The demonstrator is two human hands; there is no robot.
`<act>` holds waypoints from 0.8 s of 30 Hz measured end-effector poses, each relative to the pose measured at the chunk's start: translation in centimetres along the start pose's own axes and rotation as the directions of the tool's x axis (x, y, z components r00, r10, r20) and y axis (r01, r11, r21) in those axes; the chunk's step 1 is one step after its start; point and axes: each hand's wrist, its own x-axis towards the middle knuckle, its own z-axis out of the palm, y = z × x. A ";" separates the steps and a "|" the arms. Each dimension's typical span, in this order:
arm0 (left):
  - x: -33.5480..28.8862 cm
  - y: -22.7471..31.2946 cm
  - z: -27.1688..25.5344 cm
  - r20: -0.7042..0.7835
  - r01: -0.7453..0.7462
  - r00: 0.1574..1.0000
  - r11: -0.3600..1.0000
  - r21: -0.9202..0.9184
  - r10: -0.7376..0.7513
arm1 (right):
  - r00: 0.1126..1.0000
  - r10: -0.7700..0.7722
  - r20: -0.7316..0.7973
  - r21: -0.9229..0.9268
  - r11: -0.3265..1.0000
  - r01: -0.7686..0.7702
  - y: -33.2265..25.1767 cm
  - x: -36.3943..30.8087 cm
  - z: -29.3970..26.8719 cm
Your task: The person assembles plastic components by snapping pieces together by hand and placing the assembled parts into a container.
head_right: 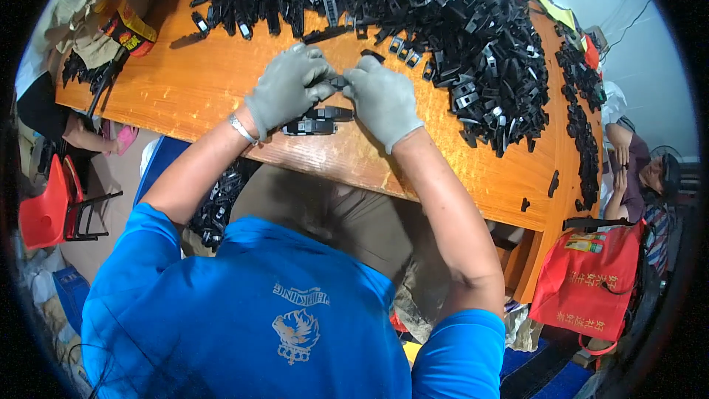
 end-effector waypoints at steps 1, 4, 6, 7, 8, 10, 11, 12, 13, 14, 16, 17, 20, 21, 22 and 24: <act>-0.1 -0.2 0.1 -0.003 -0.001 1.000 0.999 -0.043 0.001 | 1.000 0.014 -0.006 0.055 0.998 -0.013 0.0 -0.2 0.1; -0.6 -0.7 -0.6 -0.003 -0.030 1.000 0.996 -0.084 0.030 | 0.999 0.050 0.001 0.127 0.991 -0.050 -0.1 -1.2 -0.4; -0.9 -1.2 -1.6 0.088 -0.098 0.989 0.977 -0.187 0.116 | 0.999 0.033 -0.019 0.224 0.974 -0.028 0.9 -1.9 -1.1; -0.6 -1.0 -2.2 0.091 -0.100 0.989 0.977 -0.187 0.118 | 0.995 0.076 -0.063 0.281 0.958 -0.055 1.9 -1.7 -1.7; -0.1 -0.8 -2.9 0.080 -0.026 0.996 0.981 -0.192 0.042 | 0.984 0.143 -0.108 0.268 0.957 -0.110 2.9 -1.3 -1.9; 1.0 -1.2 -3.1 0.063 0.047 0.997 0.981 -0.186 -0.036 | 0.967 0.215 -0.139 0.142 0.970 -0.196 3.6 0.9 -2.2; 1.9 -1.7 -2.3 -0.029 0.078 0.996 0.996 -0.033 -0.079 | 0.962 0.224 -0.154 0.084 0.973 -0.213 3.6 2.1 -2.0; 2.8 -1.8 -1.7 -0.126 0.121 0.986 0.986 0.114 -0.107 | 0.962 0.222 -0.160 0.085 0.974 -0.211 3.5 3.0 -1.5; 3.9 -1.2 -1.9 -0.082 0.164 0.985 0.964 0.211 -0.150 | 0.958 0.268 -0.102 0.033 0.963 -0.266 3.3 3.8 -0.9; 4.7 -0.9 -1.6 -0.086 0.161 0.986 0.963 0.215 -0.146 | 0.948 0.316 -0.047 -0.021 0.948 -0.317 3.3 4.5 -0.7; 5.6 -1.4 -0.6 0.027 0.216 0.969 0.900 0.379 -0.244 | 0.933 0.345 0.108 -0.060 0.939 -0.340 3.3 5.5 -0.2; 5.6 -1.8 -0.3 -0.008 0.189 0.979 0.903 0.386 -0.202 | 0.931 0.352 0.097 -0.055 0.936 -0.348 3.4 5.5 -0.2; 5.7 -1.9 0.1 -0.062 0.198 0.980 0.914 0.355 -0.189 | 0.923 0.385 0.021 -0.080 0.921 -0.382 4.7 4.1 -0.2; 5.6 -1.8 0.1 -0.059 0.197 0.980 0.915 0.353 -0.188 | 0.918 0.397 -0.005 -0.066 0.916 -0.396 5.2 3.4 -0.5; 5.4 -1.6 0.1 -0.070 0.203 0.979 0.923 0.327 -0.191 | 0.906 0.423 -0.033 -0.072 0.903 -0.424 5.7 2.7 -0.7; 5.0 -1.4 0.1 -0.078 0.209 0.978 0.931 0.300 -0.194 | 0.893 0.427 -0.140 -0.049 0.898 -0.437 5.9 2.0 -1.1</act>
